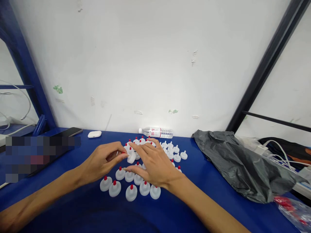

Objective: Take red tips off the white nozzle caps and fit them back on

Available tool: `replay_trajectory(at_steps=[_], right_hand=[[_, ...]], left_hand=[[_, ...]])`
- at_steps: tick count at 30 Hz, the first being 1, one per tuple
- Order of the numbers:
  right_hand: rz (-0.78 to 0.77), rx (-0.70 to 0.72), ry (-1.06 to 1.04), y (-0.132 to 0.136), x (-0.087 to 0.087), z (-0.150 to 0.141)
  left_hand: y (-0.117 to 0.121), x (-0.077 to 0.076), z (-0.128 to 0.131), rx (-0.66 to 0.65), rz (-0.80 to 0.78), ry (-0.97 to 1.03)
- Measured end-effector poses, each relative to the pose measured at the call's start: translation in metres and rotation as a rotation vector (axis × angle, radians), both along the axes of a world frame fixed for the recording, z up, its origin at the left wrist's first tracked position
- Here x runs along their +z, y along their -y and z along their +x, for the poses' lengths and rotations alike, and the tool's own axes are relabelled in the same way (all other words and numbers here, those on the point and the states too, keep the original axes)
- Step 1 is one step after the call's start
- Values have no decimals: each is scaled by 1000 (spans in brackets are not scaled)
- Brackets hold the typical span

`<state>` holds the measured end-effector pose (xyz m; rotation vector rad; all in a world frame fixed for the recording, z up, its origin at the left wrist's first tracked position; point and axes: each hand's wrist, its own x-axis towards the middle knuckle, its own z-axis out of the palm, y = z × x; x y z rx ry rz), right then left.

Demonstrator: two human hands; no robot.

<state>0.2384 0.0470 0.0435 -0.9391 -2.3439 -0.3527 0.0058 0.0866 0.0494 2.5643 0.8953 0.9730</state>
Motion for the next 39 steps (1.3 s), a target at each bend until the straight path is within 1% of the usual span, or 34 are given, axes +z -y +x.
replay_trajectory(at_steps=[3,5,8,10,11,13,14,15,16,17,19,21,23,28,32,36,39], right_hand=[[24,36,-21,3,-4,-5],[45,57,-38,4,-6,-6],[47,70,-26,4,-6,-7],[52,73,9,0,-6,-5],[67,62,28,-4,-5,-2],[104,-6,49,-16,-4,12],[116,-74,44,-24,-2,23],[93,-156,24,-32,0,37],[63,-245,-3,-40,2,52],[59,-338,-47,-47,4,68],[35,-523,-146,-60,8,98],[-16,-642,-178,-69,10,122],[-73,-724,-154,-75,9,138],[-156,-782,-55,-85,-1,159],[-254,-844,-6,-90,-12,173],[-375,-833,15,-91,-19,179],[-420,-809,17,-89,-19,176]], left_hand=[[5,-10,6,-17,40,-17],[6,-13,8,-11,103,-99],[8,-12,9,-6,188,-246],[10,-10,8,-28,151,-266],[11,-8,8,-33,107,-228],[12,-3,5,0,5,-81],[11,1,2,35,-35,-3],[10,4,-1,72,-59,49],[7,7,-5,104,-62,57],[3,10,-9,126,-47,10],[-6,14,-17,171,15,-182],[-15,13,-23,185,46,-367],[-21,10,-27,171,42,-467],[-28,-2,-28,130,-36,-538],[-30,-7,-28,118,-79,-555],[-33,-9,-33,122,-91,-560],[-34,-7,-36,128,-92,-561]])
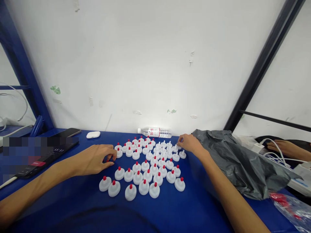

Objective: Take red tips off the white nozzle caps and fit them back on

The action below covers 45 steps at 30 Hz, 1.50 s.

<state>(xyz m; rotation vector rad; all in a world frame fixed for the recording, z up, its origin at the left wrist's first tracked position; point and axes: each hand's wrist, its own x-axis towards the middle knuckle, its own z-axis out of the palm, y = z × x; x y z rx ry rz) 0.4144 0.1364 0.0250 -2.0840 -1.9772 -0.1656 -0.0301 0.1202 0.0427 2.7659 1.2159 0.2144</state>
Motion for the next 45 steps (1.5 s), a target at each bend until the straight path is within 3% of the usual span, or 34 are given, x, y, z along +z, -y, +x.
replay_trajectory(at_steps=[7,10,13,16,20,24,30,34,37,40,42,45], right_hand=[[170,-27,7,12,21,-28],[248,37,5,23,33,-53],[315,194,6,37,39,-84],[432,468,-9,53,38,-116],[414,692,-41,78,30,-153],[388,770,-64,94,19,-176],[451,840,-52,94,14,-181],[629,880,31,95,21,-184],[752,829,191,89,26,-176],[726,637,310,68,28,-142],[625,444,266,49,30,-109],[484,172,162,27,34,-58]], left_hand=[[18,14,13,-47,9,99],[27,14,22,-62,-93,89],[30,13,26,-85,-148,68],[29,14,26,-82,-112,117],[31,18,28,-88,-56,342],[38,14,35,-139,-14,452],[42,8,38,-238,29,284],[44,9,45,-156,-52,360],[41,9,46,-88,-230,567],[30,13,33,5,-379,763],[19,15,21,71,-274,730],[5,13,8,90,-39,393]])
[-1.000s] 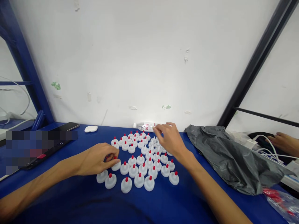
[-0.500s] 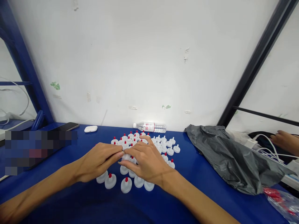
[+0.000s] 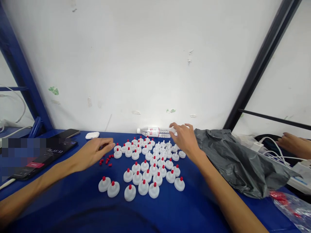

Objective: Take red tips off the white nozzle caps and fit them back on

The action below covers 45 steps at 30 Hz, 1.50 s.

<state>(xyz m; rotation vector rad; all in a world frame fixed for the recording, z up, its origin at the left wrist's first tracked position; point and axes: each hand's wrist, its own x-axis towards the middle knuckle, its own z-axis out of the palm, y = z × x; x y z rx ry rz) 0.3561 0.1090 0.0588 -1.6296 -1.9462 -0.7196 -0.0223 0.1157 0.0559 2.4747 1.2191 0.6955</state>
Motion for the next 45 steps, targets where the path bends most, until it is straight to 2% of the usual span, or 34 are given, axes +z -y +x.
replay_trajectory(at_steps=[2,4,7,10,16,19,21,25,28,33,37,41,43,45], right_hand=[[-120,-118,-54,-7,1,26],[-213,-185,-79,-10,0,45],[-356,-227,-116,-14,-5,66],[-564,-238,-178,-19,-13,79],[-745,-204,-265,-21,-16,78],[-817,-153,-338,-18,-12,73],[-831,-124,-356,-16,-11,71],[-753,-101,-323,-15,-10,73],[-646,-130,-295,-13,-5,68],[-281,-99,-256,-3,5,38],[-88,56,-223,6,9,3],[25,291,-116,20,7,-36],[32,470,-39,30,4,-57],[-24,590,3,42,-1,-79]], left_hand=[[-4,-5,-2,-30,21,-159],[-5,-11,0,-70,11,-219],[-4,-17,2,-108,8,-270],[-4,-18,0,-127,-5,-309],[-4,-15,0,-120,-8,-324],[1,-7,3,-110,13,-298],[7,0,4,-129,-38,-265],[20,13,1,-204,-304,-215],[25,17,-2,-215,-414,-221],[27,20,-6,-236,-491,-233],[25,22,-7,-223,-420,-278],[21,22,0,-189,-226,-126],[21,18,6,-148,-114,-41],[23,12,13,-120,-14,12]])
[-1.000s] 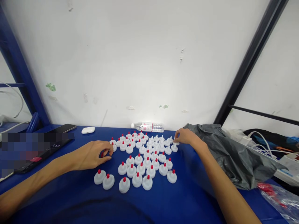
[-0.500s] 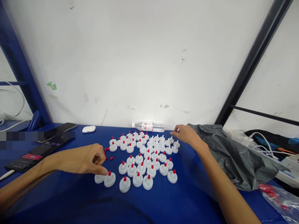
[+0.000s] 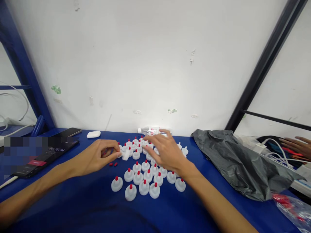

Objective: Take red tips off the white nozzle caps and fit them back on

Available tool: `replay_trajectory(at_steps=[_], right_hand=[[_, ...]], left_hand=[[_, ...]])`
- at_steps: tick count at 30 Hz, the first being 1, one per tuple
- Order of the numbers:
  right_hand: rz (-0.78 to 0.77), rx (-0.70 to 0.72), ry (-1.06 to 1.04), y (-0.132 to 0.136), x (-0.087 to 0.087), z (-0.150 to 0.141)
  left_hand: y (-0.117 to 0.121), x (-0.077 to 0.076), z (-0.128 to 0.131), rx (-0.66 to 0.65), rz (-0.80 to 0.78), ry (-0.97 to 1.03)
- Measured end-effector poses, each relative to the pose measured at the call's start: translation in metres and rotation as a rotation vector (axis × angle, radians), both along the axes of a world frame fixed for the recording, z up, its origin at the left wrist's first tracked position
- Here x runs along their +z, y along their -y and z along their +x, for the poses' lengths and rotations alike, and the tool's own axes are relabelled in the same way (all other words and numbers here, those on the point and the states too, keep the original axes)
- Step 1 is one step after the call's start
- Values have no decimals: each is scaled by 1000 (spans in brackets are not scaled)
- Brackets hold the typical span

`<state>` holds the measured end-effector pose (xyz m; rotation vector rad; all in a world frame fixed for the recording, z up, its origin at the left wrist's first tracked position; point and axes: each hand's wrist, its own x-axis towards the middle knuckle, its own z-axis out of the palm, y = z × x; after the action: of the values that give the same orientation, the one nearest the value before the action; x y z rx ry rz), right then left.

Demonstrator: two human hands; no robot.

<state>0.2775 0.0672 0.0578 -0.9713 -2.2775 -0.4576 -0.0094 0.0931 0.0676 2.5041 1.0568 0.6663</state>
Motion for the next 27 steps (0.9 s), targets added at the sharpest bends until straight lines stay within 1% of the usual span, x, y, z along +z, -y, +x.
replay_trajectory(at_steps=[2,4,7,10,12,13,15,17,18,19,20,23,25,27], right_hand=[[-55,45,33,10,-6,-18],[-63,81,56,15,-12,-30],[-31,103,75,18,-19,-38],[5,115,65,19,-20,-41],[38,148,61,19,-19,-40],[55,158,72,17,-19,-39],[102,132,118,10,-17,-30],[155,33,147,-2,-14,-11],[176,-24,123,-9,-12,1],[155,-109,88,-16,-9,15],[138,-199,40,-23,-6,30],[0,-461,-151,-39,3,72],[-77,-580,-201,-46,5,94],[-198,-712,-181,-51,3,112]], left_hand=[[4,-8,6,-24,77,28],[8,-15,12,-81,130,46],[14,-25,18,-102,172,50],[16,-32,22,-91,217,-28],[17,-34,24,-125,218,-64],[17,-35,24,-139,198,-49],[18,-33,23,-118,117,70],[18,-28,20,-53,12,230],[17,-24,18,-22,-19,279],[15,-21,15,4,-16,286],[12,-19,13,21,18,243],[3,-18,6,30,177,-14],[-3,-23,5,9,215,-144],[-7,-29,4,-8,214,-219]])
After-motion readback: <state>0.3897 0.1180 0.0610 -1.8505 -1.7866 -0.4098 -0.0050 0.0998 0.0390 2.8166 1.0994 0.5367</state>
